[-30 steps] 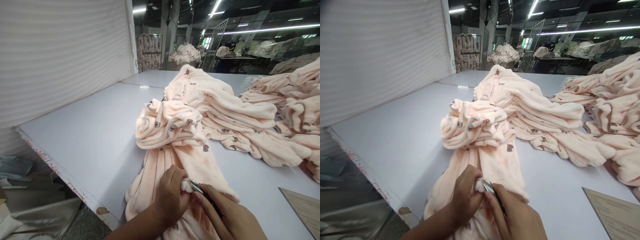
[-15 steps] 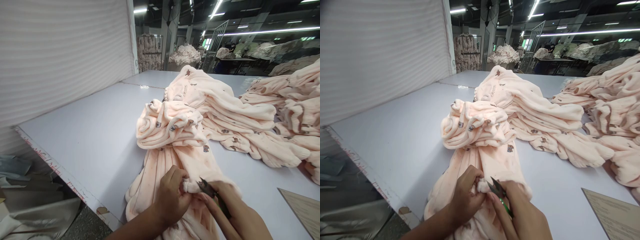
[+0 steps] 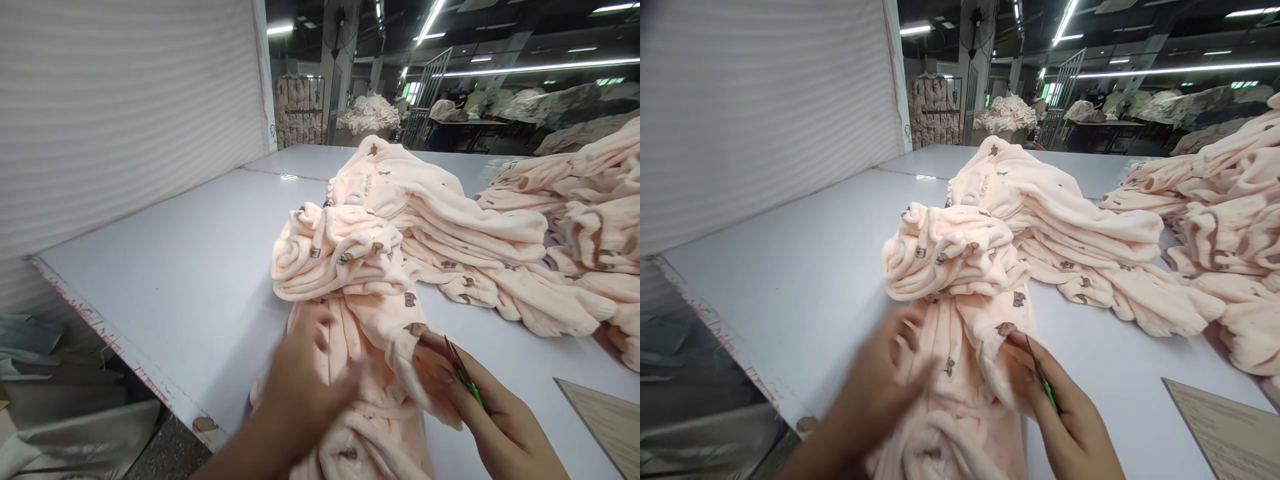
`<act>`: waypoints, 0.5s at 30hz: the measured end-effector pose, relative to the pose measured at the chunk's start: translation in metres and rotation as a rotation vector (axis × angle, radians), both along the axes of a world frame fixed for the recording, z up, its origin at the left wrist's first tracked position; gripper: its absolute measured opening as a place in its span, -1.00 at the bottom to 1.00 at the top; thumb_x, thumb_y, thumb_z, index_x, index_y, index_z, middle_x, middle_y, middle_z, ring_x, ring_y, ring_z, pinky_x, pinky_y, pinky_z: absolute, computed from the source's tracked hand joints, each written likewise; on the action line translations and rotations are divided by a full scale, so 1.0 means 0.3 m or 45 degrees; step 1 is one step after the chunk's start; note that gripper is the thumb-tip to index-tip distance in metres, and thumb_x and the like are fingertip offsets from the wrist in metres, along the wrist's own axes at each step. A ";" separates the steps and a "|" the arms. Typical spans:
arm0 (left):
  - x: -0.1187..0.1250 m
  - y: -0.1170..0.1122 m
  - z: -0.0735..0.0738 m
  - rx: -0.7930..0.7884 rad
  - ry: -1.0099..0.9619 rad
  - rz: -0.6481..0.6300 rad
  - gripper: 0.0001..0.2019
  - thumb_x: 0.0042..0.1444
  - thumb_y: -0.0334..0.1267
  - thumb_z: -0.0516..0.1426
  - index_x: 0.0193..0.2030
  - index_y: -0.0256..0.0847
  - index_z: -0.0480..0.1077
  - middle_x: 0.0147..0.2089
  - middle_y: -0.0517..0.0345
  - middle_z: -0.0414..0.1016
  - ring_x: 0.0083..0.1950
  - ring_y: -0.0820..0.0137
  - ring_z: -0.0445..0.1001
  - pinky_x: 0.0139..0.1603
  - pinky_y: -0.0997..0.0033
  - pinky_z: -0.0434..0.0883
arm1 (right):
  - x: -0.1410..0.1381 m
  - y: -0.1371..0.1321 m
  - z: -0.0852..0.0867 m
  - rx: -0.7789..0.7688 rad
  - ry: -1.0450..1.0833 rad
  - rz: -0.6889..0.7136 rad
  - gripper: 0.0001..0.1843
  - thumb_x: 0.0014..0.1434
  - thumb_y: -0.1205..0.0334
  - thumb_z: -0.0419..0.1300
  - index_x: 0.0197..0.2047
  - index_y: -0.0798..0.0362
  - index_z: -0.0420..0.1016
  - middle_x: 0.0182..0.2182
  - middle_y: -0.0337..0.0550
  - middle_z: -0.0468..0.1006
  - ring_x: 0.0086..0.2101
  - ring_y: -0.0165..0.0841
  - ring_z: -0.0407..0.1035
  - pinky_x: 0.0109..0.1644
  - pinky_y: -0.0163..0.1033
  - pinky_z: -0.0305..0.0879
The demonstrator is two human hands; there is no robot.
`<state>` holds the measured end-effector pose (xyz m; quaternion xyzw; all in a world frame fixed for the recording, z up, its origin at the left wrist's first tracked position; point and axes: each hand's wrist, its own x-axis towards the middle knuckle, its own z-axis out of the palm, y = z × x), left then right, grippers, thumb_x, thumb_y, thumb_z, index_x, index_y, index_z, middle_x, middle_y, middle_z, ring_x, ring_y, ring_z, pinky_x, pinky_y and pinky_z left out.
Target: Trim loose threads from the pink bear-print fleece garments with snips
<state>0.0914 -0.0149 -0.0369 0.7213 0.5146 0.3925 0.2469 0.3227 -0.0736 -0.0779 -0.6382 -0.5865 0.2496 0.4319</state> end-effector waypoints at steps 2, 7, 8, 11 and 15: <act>0.137 -0.046 -0.046 -0.272 0.009 -0.229 -0.63 -0.11 -0.08 0.23 -0.21 -0.18 0.26 -0.33 0.11 0.36 -0.38 0.29 0.33 -0.41 0.35 0.24 | -0.021 -0.002 0.016 0.020 0.014 0.023 -0.63 0.22 0.04 0.04 0.09 -0.23 0.36 0.10 -0.33 0.41 0.12 -0.33 0.22 0.14 -0.25 0.15; 0.265 -0.046 -0.133 -0.604 -0.755 -0.432 -0.88 0.10 -0.23 0.05 -0.28 -0.23 0.26 -0.38 0.15 0.31 -0.41 0.42 0.29 -0.39 0.43 0.23 | -0.035 -0.002 0.027 0.052 0.004 0.099 -0.60 0.20 0.10 0.07 0.11 -0.16 0.36 0.12 -0.23 0.38 0.14 -0.23 0.20 0.16 -0.14 0.16; 0.259 -0.033 -0.145 -0.707 -1.005 -0.508 -0.86 0.10 -0.22 0.08 -0.28 -0.24 0.28 -0.39 0.17 0.31 -0.41 0.44 0.29 -0.37 0.46 0.24 | -0.034 0.002 0.025 0.039 0.021 0.047 -0.60 0.18 0.07 0.09 0.10 -0.16 0.37 0.12 -0.22 0.38 0.14 -0.22 0.19 0.17 -0.13 0.14; 0.230 0.002 -0.174 -0.974 -1.460 -0.601 -0.77 0.00 -0.15 0.18 -0.33 -0.30 0.35 -0.46 0.20 0.31 -0.43 0.49 0.26 -0.33 0.50 0.21 | -0.037 0.023 0.021 -0.034 0.103 -0.107 -0.62 0.17 -0.02 0.08 0.02 -0.11 0.40 0.06 -0.19 0.44 0.09 -0.22 0.26 0.16 -0.15 0.18; 0.218 0.013 -0.205 -1.053 -1.515 -0.535 -0.71 0.01 -0.07 0.18 -0.42 -0.33 0.37 -0.58 0.24 0.25 -0.50 0.51 0.21 -0.36 0.50 0.18 | -0.048 0.031 0.036 -0.092 0.140 -0.043 -0.66 0.20 -0.06 0.03 -0.08 -0.07 0.41 -0.02 -0.16 0.50 0.01 -0.26 0.36 0.03 -0.26 0.32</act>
